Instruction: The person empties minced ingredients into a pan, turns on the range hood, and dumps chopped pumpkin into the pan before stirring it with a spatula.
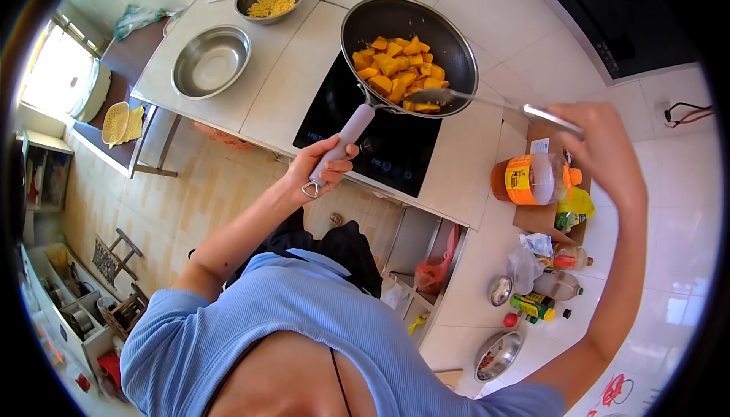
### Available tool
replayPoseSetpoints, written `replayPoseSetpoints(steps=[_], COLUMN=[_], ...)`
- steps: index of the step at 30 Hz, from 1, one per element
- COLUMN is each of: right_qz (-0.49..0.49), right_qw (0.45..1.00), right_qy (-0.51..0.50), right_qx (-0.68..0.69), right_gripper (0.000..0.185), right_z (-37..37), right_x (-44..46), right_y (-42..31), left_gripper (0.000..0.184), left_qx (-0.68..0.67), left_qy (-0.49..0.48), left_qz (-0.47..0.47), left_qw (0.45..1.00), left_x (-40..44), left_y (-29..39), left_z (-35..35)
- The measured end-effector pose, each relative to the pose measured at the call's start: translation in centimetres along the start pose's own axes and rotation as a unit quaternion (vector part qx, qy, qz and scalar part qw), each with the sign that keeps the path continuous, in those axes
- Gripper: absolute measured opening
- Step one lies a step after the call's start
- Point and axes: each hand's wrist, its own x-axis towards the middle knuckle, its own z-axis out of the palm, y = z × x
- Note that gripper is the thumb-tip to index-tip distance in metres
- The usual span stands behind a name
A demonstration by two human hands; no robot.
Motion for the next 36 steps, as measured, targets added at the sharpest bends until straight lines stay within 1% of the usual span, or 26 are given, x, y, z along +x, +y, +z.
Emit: replayPoseSetpoints(steps=[3,5,7,10,11,14,17,18,20,22,23,24,27,30,32,34,36], right_qz=[-0.068,-0.092,-0.067,-0.02,-0.002,0.012,-0.005,0.002,0.019,0.025,0.026,0.024,-0.014,-0.044,-0.005,0.072,0.057], right_qw=[0.995,0.986,0.987,0.984,0.982,0.973,0.97,0.971,0.972,0.974,0.974,0.978,0.979,0.979,0.978,0.967,0.968], right_qy=[0.074,0.131,0.143,0.174,0.185,0.229,0.244,0.24,0.231,0.213,0.204,0.193,0.2,0.196,0.205,0.197,0.216], right_qx=[0.003,-0.038,-0.022,-0.025,-0.029,0.02,-0.005,-0.019,-0.047,-0.076,-0.091,-0.077,-0.038,0.018,0.048,0.144,0.112], right_gripper=[0.032,0.027,0.023,0.018,0.017,0.019,0.021,0.021,0.022,0.023,0.023,0.027,0.031,0.033,0.029,0.024,0.017], right_z=[4.6,7.8,9.6,12.6,13.0,12.7,8.8,9.0,10.1,15.0,15.9,16.6,15.8,12.2,9.8,8.1,8.3], right_x=[0.2,1.4,2.9,5.7,6.4,7.0,5.6,6.0,7.7,9.8,10.2,9.4,6.1,2.7,2.3,3.9,7.7], right_y=[-0.7,-1.8,-3.2,-3.7,-3.7,-4.4,-3.2,-3.1,-3.0,-2.3,-2.5,-2.7,-2.9,-1.3,1.9,4.0,7.0], left_gripper=[0.036,0.036,0.03,0.028,0.028,0.027,0.026,0.026,0.026,0.026,0.026,0.026,0.026,0.027,0.03,0.03,0.031], left_qx=[0.01,0.013,0.036,0.048,0.046,0.031,0.032,0.033,0.036,0.036,0.034,0.03,0.026,0.034,0.03,0.027,0.026], left_qy=[0.01,0.013,0.016,0.019,0.021,0.012,0.018,0.02,0.027,0.024,0.022,0.021,0.026,0.032,0.02,0.014,0.02], left_qz=[0.014,0.016,0.023,0.029,0.03,0.018,0.02,0.022,0.023,0.019,0.018,0.016,0.014,0.02,0.018,0.018,0.02], left_qw=[1.0,1.0,0.999,0.998,0.998,0.999,0.999,0.999,0.999,0.999,0.999,0.999,0.999,0.999,0.999,0.999,0.999], left_x=[0.1,0.1,0.0,0.1,0.1,0.2,0.1,0.1,0.1,0.0,0.0,0.1,0.0,0.1,0.3,0.3,0.3], left_y=[0.0,0.0,-0.1,-0.2,-0.2,-0.2,-0.1,-0.1,-0.3,-0.2,-0.3,-0.2,-0.2,-0.2,0.1,0.1,0.0], left_z=[0.2,0.2,0.4,0.7,0.7,0.5,0.5,0.7,0.9,0.9,0.9,0.7,0.5,0.5,0.0,0.1,0.0])
